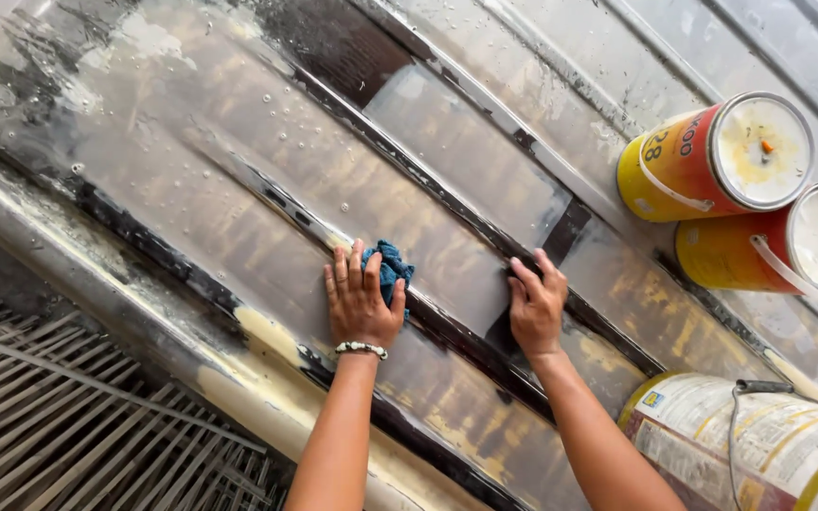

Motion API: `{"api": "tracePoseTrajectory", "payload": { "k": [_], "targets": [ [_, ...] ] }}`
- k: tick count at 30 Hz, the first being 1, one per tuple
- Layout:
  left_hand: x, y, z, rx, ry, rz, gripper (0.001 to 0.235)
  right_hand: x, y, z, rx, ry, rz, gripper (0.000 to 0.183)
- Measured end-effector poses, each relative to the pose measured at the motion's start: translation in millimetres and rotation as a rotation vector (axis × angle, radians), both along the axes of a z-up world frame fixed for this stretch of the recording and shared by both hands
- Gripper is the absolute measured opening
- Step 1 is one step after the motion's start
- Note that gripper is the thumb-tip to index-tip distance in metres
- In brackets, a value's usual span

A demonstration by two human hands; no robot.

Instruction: Sanding a car panel with water and a sanding sponge to prepare for painting.

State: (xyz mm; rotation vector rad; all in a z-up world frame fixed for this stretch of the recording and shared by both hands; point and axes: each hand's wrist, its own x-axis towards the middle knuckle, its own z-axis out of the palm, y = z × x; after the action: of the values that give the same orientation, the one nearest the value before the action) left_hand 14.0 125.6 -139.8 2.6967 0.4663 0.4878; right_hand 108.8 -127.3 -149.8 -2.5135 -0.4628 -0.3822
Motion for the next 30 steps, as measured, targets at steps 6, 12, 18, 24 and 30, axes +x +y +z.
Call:
{"api": "tracePoseTrajectory", "payload": {
  "k": [6, 12, 18, 24, 30],
  "targets": [
    [8, 1, 0, -0.010, -0.005, 0.006, 0.054, 94, 119, 18, 0.003, -0.044, 0.253, 0.020],
    [14, 5, 0, 0.023, -0.038, 0.020, 0.053, 61, 27, 15, -0.107, -0.130, 0.262, 0.026],
    [7, 0, -3, 0.037, -0.025, -0.011, 0.053, 98, 94, 16, -0.034, -0.102, 0.360, 0.020],
    [13, 5, -1, 0.056, -0.041, 0.017, 0.054, 70, 17, 0, 0.019, -0.036, 0.390, 0.025],
    [2, -1, -3, 0.049, -0.008, -0.003, 0.053, 93, 96, 21, -0.046, -0.054, 0.494, 0.031]
  ]
}}
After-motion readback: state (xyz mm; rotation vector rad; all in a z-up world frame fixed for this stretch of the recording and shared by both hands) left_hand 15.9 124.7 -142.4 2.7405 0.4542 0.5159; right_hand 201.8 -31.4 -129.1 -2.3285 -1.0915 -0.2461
